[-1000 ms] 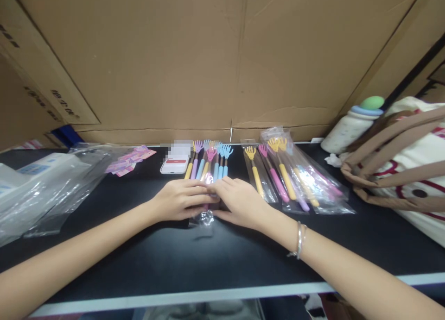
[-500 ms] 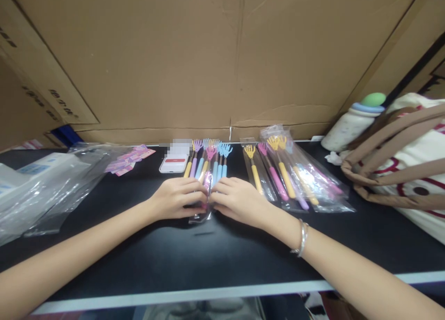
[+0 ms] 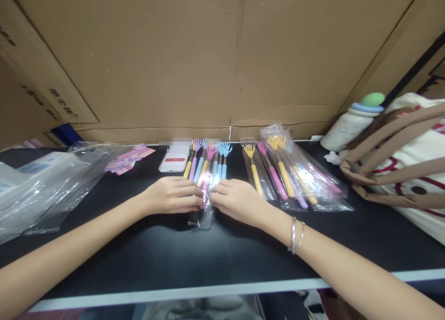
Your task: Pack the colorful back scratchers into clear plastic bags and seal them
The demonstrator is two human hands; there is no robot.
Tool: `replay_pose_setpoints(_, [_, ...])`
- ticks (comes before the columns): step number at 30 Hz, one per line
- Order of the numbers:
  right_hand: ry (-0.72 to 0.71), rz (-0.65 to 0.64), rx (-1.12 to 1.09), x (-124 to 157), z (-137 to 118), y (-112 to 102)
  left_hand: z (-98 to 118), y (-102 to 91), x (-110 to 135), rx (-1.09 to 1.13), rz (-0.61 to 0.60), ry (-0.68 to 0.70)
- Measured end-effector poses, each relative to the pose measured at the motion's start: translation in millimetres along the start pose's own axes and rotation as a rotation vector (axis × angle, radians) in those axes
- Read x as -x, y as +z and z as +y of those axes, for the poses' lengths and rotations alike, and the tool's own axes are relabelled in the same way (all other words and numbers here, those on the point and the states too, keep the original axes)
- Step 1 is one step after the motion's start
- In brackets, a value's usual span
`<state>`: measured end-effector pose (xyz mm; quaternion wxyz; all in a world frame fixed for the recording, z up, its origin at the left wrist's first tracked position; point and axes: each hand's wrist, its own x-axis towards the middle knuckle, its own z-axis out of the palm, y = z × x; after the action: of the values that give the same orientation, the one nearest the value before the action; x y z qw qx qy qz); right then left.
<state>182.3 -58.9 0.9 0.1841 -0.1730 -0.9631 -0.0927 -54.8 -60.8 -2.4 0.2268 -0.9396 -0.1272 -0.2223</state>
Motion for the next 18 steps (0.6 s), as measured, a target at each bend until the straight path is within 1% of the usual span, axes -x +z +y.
replay_pose_setpoints(3, [0.038,0.003,-0.051,0.6,-0.6,1.1,-4.6,-0.8,3.8,-0.052,-0.001,0.050])
replay_pose_setpoints(8, [0.092,0.029,-0.105,0.7,-1.3,2.2,-5.3,1.3,5.4,-0.085,0.031,0.044])
replay_pose_setpoints(14, [0.089,0.019,-0.055,-1.3,-2.5,0.8,0.5,0.0,2.0,-0.134,0.057,0.048])
replay_pose_setpoints(18, [0.046,0.043,0.016,0.1,-2.2,3.0,1.7,-2.1,0.2,-0.158,0.079,0.078])
